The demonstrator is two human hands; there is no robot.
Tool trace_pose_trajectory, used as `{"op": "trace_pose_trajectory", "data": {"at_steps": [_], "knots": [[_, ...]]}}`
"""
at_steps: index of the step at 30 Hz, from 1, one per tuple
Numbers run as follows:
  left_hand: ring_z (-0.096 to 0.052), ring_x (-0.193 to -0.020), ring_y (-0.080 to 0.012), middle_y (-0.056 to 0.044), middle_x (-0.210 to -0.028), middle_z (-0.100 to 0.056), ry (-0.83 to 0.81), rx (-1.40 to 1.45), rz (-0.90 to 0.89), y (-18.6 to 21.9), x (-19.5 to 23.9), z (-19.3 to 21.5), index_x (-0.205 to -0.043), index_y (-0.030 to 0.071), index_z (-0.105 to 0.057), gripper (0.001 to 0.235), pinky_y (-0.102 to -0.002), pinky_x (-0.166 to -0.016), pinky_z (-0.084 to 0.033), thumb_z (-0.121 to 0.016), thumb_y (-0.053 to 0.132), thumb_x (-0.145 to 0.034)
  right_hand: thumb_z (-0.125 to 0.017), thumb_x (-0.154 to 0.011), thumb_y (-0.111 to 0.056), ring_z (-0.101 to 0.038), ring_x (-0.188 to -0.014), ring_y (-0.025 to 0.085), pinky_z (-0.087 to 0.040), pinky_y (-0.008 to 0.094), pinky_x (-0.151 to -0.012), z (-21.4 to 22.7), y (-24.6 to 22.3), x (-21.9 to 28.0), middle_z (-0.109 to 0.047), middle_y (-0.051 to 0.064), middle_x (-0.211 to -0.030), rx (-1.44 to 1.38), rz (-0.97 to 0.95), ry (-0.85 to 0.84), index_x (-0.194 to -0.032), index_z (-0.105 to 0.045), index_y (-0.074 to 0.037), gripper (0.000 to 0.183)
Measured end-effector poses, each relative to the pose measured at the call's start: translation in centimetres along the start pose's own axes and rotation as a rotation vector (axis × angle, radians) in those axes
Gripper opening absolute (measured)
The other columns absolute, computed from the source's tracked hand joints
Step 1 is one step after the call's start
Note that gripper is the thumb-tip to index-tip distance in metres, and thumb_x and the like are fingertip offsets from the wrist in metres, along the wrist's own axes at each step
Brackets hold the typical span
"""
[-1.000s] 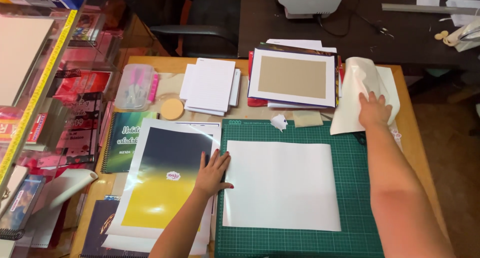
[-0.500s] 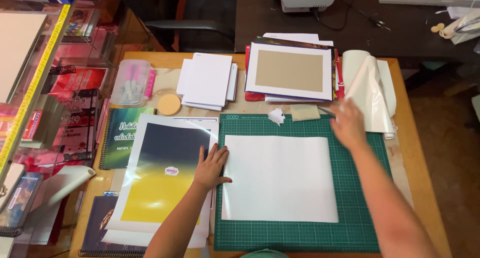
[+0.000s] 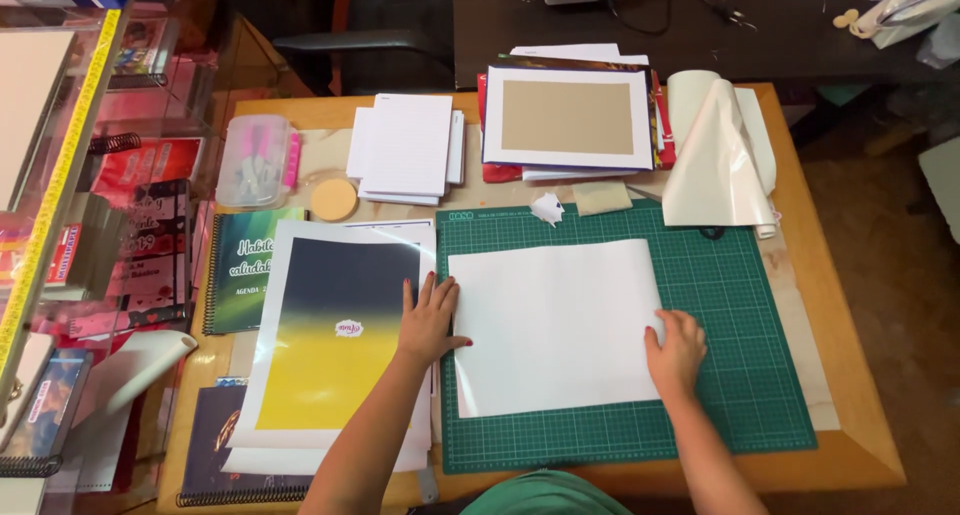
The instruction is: The person folds a white sheet of paper in half on a green cutting mat. They then pick up a printed cover sheet and place it on top of a stack of papers on a separate table to the left.
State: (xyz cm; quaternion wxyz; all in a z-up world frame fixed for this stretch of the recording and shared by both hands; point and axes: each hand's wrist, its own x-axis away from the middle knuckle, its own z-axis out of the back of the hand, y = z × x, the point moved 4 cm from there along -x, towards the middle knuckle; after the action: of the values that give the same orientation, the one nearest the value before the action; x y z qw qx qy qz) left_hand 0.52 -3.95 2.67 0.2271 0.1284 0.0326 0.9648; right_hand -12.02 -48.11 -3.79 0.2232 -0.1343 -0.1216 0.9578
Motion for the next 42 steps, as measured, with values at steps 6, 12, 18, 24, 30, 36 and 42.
{"op": "trace_pose_trajectory", "data": {"at_steps": [6,12,18,24,30,36,42], "knots": [[-0.015,-0.156,-0.0289,0.001,-0.163,-0.032,0.014,-0.011,-0.004,1.1,0.2,2.2,-0.157,0.016,-0.034,0.11,-0.066,-0.125,0.001,-0.08,0.064,-0.069,-0.085,-0.082,-0.029,-0.064,-0.107,0.04,-0.053,0.052,-0.09,0.5,2.0,1.1,-0.063,0.01,-0.112,-0.11,-0.169,0.03,-0.126,-0.067,-0.013,0.051],[-0.013,-0.157,-0.0288,0.001,-0.164,-0.03,0.001,-0.015,-0.004,2.1,0.5,3.8,-0.158,0.017,-0.032,0.109,-0.068,-0.125,0.004,-0.081,0.061,-0.07,-0.08,-0.075,-0.064,-0.064,-0.111,0.036,-0.051,0.058,-0.088,-1.1,4.1,-0.7,-0.068,0.003,-0.108,0.031,-0.38,-0.269,-0.131,-0.063,-0.02,0.073],[-0.011,-0.157,-0.0288,0.002,-0.165,-0.028,0.01,-0.054,-0.009,2.3,0.6,3.9,-0.159,0.017,-0.03,0.109,-0.068,-0.124,0.004,-0.08,0.061,-0.072,-0.083,-0.074,-0.061,-0.066,-0.116,0.041,-0.053,0.056,-0.088,-2.0,3.9,-2.1,-0.073,0.015,-0.117,-0.056,-0.508,-0.375,-0.117,-0.072,-0.017,0.062],[-0.01,-0.157,-0.0287,0.002,-0.165,-0.027,0.004,-0.04,-0.006,2.3,0.8,4.0,-0.16,0.017,-0.029,0.109,-0.068,-0.124,0.005,-0.079,0.061,-0.074,-0.091,-0.066,-0.037,-0.072,-0.1,0.037,-0.058,0.045,-0.075,-1.9,3.1,-2.3,-0.076,0.014,-0.099,-0.417,-0.584,-0.27,-0.108,-0.076,-0.01,0.052],[-0.011,-0.157,-0.029,0.003,-0.166,-0.026,0.038,-0.03,-0.014,1.9,0.6,3.9,-0.16,0.017,-0.029,0.11,-0.068,-0.125,0.003,-0.08,0.06,-0.073,-0.084,-0.071,0.007,-0.064,-0.104,0.035,-0.054,0.042,-0.081,3.5,-0.2,-3.7,-0.062,0.019,-0.115,-1.133,-0.584,-0.314,-0.151,-0.036,-0.004,0.094],[-0.013,-0.157,-0.0312,0.002,-0.167,-0.026,0.136,0.071,-0.029,1.2,0.2,6.3,-0.159,0.016,-0.03,0.11,-0.07,-0.123,-0.003,-0.083,0.055,-0.071,-0.079,-0.077,0.006,-0.06,-0.118,0.028,-0.051,0.039,-0.097,5.0,0.6,-3.9,-0.064,0.013,-0.128,-1.237,-0.505,-0.388,-0.138,-0.056,-0.003,0.066],[-0.026,-0.152,-0.0394,-0.005,-0.165,-0.031,0.287,0.223,-0.262,1.8,-0.4,14.6,-0.159,0.013,-0.033,0.113,-0.064,-0.118,-0.032,-0.091,0.035,-0.064,-0.077,-0.072,0.011,-0.062,-0.11,0.021,-0.053,0.035,-0.093,5.5,0.4,-2.7,-0.062,0.004,-0.123,-1.326,-0.466,-0.342,-0.136,-0.052,-0.015,0.074]]}}
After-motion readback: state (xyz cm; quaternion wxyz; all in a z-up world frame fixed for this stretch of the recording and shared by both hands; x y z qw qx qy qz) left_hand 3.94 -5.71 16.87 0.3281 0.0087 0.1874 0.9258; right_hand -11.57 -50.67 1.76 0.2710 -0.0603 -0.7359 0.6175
